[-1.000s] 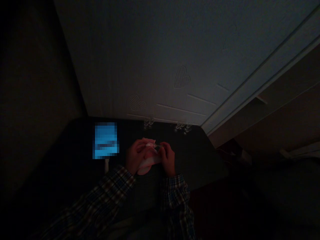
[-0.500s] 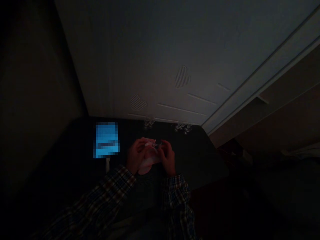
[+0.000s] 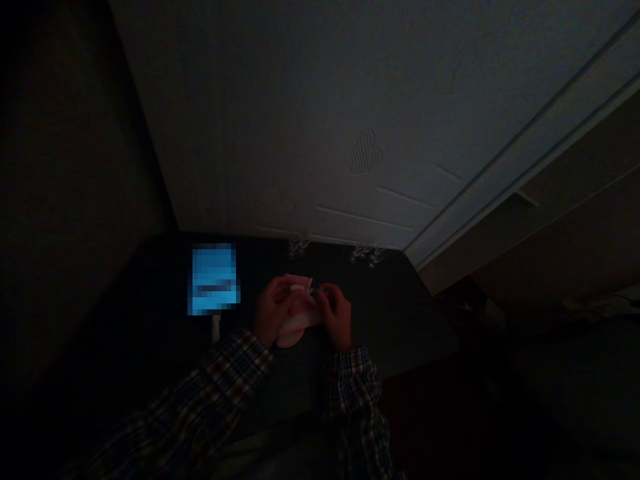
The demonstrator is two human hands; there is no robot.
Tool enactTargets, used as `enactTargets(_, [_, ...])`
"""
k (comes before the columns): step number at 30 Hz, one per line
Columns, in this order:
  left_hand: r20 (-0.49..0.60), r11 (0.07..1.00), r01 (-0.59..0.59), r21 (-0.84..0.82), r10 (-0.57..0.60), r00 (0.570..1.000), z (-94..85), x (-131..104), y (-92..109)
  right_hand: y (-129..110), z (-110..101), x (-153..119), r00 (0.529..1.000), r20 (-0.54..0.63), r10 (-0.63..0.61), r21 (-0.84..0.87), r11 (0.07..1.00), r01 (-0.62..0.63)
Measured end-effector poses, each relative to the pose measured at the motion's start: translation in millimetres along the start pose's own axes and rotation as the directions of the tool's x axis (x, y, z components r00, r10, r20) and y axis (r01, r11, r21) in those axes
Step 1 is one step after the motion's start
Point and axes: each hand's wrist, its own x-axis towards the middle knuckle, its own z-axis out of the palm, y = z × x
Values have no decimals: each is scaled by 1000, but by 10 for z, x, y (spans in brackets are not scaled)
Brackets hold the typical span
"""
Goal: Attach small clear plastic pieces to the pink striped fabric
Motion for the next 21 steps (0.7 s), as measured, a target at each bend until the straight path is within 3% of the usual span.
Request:
enactTargets(11, [17,1000,-3,-10,3,1000,-7,2,-29,-2,18,3,999,-47,24,-17,1000,-25])
enactTargets(21, [19,999,-39,-9,40,999,-14,5,-42,-29,22,-8,1000,19,-12,60,998,11])
